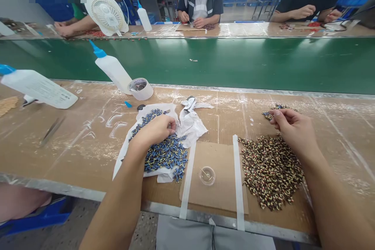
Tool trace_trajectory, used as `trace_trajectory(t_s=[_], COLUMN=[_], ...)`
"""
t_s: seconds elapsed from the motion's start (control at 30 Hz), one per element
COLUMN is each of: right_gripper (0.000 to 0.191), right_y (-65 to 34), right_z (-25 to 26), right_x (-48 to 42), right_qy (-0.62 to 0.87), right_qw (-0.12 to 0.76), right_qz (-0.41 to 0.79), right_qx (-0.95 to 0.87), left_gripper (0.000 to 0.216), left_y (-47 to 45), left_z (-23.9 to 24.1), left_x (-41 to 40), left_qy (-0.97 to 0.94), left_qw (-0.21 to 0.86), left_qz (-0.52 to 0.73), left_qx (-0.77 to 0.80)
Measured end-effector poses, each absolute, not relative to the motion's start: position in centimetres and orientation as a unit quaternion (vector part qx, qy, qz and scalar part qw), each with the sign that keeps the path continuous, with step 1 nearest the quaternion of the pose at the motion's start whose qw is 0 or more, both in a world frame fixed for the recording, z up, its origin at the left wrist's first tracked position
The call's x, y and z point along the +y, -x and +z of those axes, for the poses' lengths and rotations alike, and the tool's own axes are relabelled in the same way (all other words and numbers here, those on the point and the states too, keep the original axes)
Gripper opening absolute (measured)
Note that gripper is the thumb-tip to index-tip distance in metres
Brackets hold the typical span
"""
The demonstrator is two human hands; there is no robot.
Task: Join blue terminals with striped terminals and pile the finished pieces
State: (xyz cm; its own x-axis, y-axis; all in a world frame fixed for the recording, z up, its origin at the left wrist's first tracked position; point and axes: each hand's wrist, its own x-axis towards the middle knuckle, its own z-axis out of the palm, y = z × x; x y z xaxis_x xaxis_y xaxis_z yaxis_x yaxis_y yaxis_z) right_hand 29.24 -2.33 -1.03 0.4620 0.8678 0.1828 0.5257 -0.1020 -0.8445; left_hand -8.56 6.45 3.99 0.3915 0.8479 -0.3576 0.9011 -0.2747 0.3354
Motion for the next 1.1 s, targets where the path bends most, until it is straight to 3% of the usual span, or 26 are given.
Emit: trace_trajectory(t_s=[0.17, 0.27, 0.37, 0.47, 0.7, 1.1], right_gripper=[0.024, 0.023, 0.019, 0.015, 0.014, 0.005], right_y=[-28.4, -26.0, -21.9, -17.9, -14.9, -14.9], right_z=[0.0, 1.5, 2.7, 2.8, 1.0, 0.5], right_x=[-2.6, -3.4, -4.7, -6.0, -7.2, -6.8], right_qy=[0.703, 0.657, 0.576, 0.481, 0.434, 0.431], right_qw=[0.485, 0.490, 0.436, 0.329, 0.262, 0.302], right_qz=[0.184, 0.219, 0.318, 0.403, 0.451, 0.427], right_qx=[-0.486, -0.529, -0.614, -0.705, -0.735, -0.735], left_gripper=[0.009, 0.011, 0.012, 0.012, 0.019, 0.014], left_y=[9.7, 9.4, 7.7, 5.4, 2.7, 1.4], left_z=[5.2, 5.7, 5.6, 4.8, 2.4, 1.1], left_x=[6.3, 6.2, 5.6, 4.9, 4.0, 2.9], left_qy=[-0.795, -0.765, -0.739, -0.727, -0.738, -0.754], left_qw=[0.271, 0.388, 0.497, 0.540, 0.556, 0.550], left_qz=[0.016, 0.115, 0.166, 0.173, 0.136, 0.149], left_qx=[0.543, 0.501, 0.424, 0.387, 0.358, 0.326])
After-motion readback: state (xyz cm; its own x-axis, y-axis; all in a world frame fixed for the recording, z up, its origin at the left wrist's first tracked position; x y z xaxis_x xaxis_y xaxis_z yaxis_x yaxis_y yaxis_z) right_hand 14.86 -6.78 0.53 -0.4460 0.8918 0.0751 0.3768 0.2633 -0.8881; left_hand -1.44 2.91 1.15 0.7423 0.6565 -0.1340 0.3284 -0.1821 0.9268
